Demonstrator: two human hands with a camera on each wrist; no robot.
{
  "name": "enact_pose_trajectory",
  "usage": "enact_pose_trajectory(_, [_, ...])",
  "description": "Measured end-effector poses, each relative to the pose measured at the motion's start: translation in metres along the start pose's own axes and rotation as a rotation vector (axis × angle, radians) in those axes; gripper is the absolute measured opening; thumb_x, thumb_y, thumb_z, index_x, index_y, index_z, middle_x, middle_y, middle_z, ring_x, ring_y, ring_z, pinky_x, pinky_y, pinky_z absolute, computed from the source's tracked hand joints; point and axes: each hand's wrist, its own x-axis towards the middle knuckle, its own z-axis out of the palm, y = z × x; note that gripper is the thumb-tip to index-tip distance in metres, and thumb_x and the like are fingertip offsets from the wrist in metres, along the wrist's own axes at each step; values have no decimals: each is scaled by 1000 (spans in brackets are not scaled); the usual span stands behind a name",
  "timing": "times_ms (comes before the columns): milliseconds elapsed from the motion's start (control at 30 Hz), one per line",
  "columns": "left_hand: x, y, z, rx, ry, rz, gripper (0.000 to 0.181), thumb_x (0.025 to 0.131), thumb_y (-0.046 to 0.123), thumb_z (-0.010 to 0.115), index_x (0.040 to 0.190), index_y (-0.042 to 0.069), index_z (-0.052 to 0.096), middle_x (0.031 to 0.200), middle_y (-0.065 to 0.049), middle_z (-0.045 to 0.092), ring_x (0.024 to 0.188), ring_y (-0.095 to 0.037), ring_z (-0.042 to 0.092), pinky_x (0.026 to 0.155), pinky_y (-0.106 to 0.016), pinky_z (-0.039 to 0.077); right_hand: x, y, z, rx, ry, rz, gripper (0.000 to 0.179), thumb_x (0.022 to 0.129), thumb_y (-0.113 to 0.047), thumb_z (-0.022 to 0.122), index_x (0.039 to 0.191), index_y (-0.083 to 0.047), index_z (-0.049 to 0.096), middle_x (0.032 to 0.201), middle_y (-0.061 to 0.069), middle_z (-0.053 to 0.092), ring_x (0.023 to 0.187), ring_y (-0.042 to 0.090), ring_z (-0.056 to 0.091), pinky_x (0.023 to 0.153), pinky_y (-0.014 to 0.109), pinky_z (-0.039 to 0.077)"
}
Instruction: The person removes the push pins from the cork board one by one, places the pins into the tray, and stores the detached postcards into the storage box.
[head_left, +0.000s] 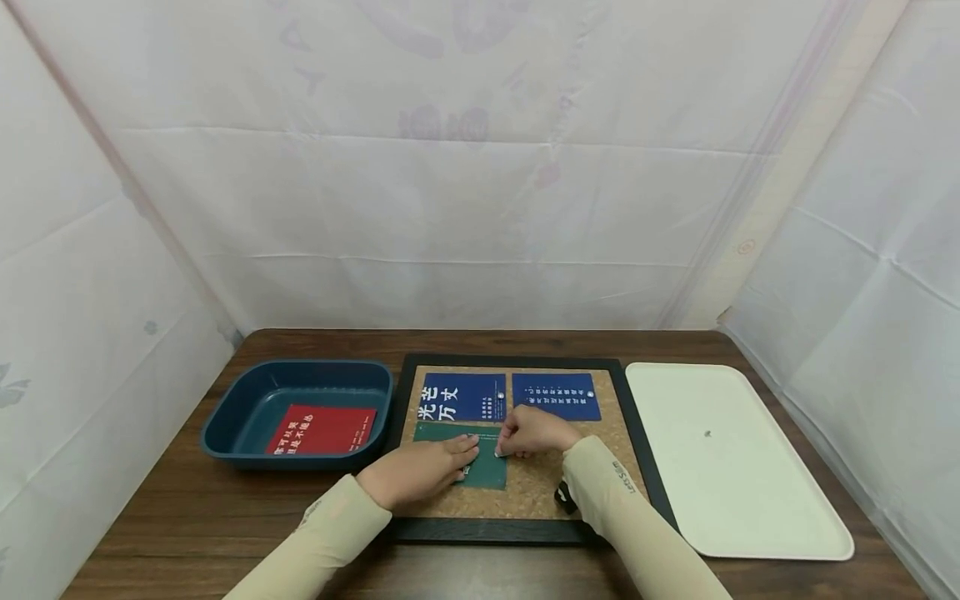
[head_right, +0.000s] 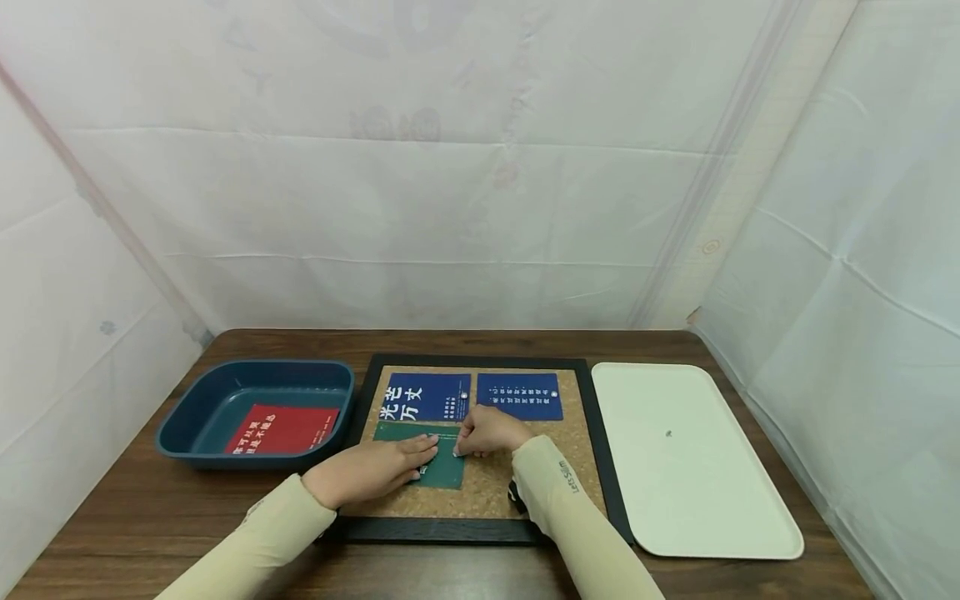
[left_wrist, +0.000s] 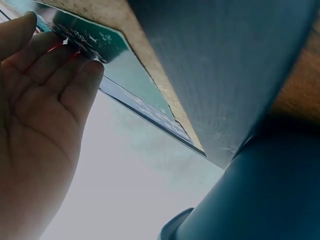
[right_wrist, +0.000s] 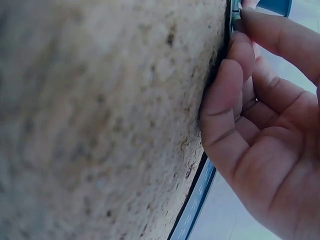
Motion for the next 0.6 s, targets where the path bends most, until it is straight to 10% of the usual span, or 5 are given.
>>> enact_pose_trajectory(600, [0,-1,2,-48,-14,-22,46,100,22,52,145,13,44,154,-5,37,104,-17,67,72,-21,54,0,-2,1,-73,-37,-13,16,92,-8,63,77,-6,70,58,-1,51,48,10,39,47,24,35])
